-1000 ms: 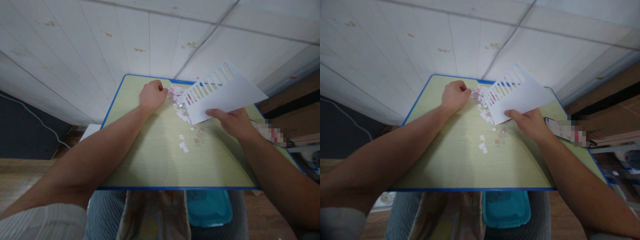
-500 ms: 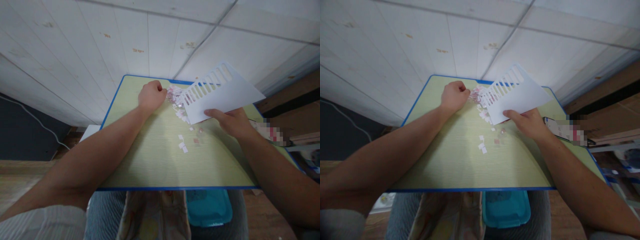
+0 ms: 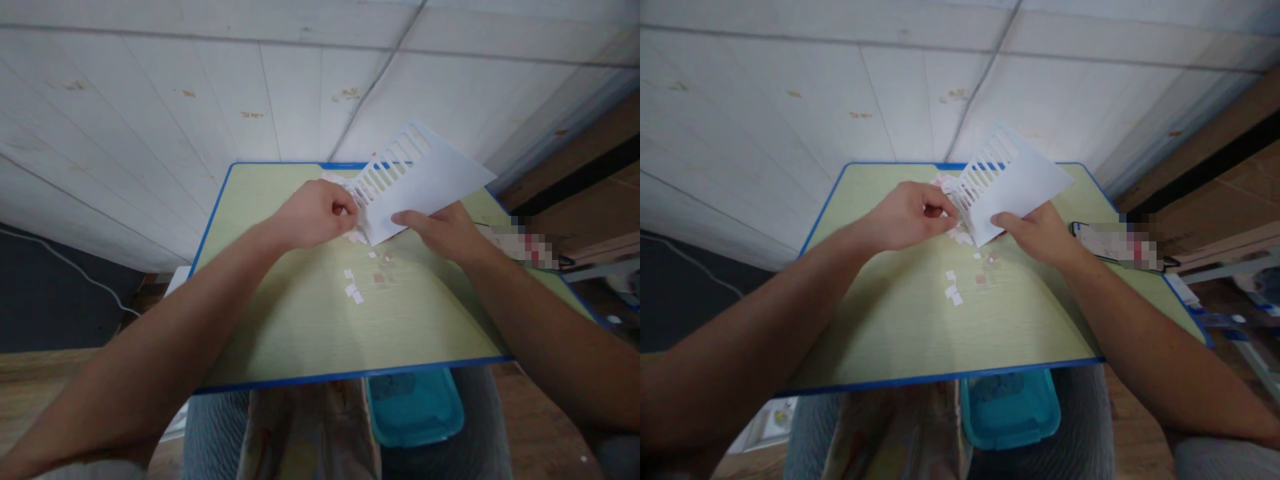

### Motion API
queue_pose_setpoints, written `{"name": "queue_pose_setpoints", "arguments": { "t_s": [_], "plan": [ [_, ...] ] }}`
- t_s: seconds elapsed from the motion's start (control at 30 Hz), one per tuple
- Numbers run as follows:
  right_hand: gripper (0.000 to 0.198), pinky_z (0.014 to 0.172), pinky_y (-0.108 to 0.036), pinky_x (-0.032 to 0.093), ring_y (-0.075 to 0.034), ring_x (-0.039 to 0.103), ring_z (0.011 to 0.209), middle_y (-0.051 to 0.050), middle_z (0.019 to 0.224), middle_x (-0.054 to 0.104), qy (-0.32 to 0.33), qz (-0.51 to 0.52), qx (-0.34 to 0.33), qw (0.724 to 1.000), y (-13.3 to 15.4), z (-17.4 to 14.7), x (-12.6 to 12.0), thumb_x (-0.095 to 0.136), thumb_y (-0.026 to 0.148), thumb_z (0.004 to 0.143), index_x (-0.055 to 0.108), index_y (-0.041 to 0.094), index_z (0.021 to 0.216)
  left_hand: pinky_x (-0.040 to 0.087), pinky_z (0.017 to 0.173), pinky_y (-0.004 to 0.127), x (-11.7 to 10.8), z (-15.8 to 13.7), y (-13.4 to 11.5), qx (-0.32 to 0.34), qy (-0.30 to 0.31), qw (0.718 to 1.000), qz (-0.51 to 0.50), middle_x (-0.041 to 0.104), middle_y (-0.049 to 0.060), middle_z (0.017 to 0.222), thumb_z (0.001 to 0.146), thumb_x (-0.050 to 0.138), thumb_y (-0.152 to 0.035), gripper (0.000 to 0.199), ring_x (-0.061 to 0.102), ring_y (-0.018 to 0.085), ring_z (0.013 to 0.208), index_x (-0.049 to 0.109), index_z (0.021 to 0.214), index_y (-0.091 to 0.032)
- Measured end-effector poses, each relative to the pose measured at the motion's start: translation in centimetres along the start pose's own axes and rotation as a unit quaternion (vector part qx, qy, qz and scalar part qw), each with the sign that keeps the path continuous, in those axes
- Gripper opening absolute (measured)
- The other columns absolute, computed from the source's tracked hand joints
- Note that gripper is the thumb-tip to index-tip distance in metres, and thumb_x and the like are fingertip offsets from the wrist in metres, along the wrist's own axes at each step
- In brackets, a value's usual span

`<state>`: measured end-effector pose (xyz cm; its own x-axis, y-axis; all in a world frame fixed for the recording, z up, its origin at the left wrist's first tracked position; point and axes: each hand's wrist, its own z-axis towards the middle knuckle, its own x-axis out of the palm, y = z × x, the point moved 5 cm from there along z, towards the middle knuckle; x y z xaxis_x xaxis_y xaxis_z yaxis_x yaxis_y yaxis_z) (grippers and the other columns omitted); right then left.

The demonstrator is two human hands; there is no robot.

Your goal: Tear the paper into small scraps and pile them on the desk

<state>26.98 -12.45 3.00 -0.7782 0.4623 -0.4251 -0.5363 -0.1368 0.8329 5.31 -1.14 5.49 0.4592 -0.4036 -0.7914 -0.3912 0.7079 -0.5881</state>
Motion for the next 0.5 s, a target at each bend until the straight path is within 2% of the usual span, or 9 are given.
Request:
{"name": "queue_pose_setpoints", "arguments": {
  "t_s": [0.07, 0.13, 0.3, 0.5],
  "plan": [
    [0.017, 0.098, -0.062, 0.072, -0.041, 0.084, 0.098, -0.007, 0.100, 0.090, -0.005, 0.012, 0.000, 1.000, 0.1, 0.1, 0.2, 0.088, 0.039, 0.072, 0.074, 0.034, 0.081, 0.060, 0.086, 0.037, 1.0, -1.4, -2.3, 0.066, 0.096, 0.993, 0.002, 0.090, 0.001, 0.099, 0.095, 0.073, -0.020, 0.027, 0.080, 0.025, 0.089, 0.096, 0.104, -0.030],
    [0.016, 0.100, -0.061, 0.072, -0.041, 0.084, 0.101, -0.006, 0.100, 0.090, -0.009, 0.014, 0.008, 1.000, 0.2, 0.2, 0.3, 0.086, 0.038, 0.071, 0.075, 0.035, 0.082, 0.062, 0.090, 0.038, 1.7, -2.5, -3.1, 0.090, 0.130, 0.987, 0.026, 0.092, 0.001, 0.109, 0.097, 0.072, -0.019, 0.034, 0.082, 0.026, 0.095, 0.098, 0.114, -0.034],
    [0.015, 0.097, -0.058, 0.073, -0.039, 0.083, 0.099, -0.004, 0.095, 0.089, -0.003, 0.006, 0.016, 1.000, 0.1, 0.3, 0.4, 0.084, 0.034, 0.071, 0.071, 0.034, 0.077, 0.062, 0.101, 0.038, 3.3, -3.1, -2.1, 0.100, 0.162, 0.977, 0.093, 0.093, 0.001, 0.124, 0.101, 0.074, -0.024, 0.035, 0.085, 0.029, 0.114, 0.097, 0.124, -0.038],
    [0.015, 0.092, -0.056, 0.071, -0.039, 0.082, 0.100, -0.004, 0.095, 0.088, 0.001, 0.005, 0.023, 1.000, -0.3, 0.5, 0.0, 0.082, 0.029, 0.069, 0.072, 0.032, 0.080, 0.062, 0.102, 0.039, 3.0, -2.7, -1.3, 0.113, 0.153, 0.977, 0.097, 0.092, 0.001, 0.116, 0.104, 0.073, -0.026, 0.029, 0.085, 0.028, 0.111, 0.098, 0.114, -0.038]
  ]
}}
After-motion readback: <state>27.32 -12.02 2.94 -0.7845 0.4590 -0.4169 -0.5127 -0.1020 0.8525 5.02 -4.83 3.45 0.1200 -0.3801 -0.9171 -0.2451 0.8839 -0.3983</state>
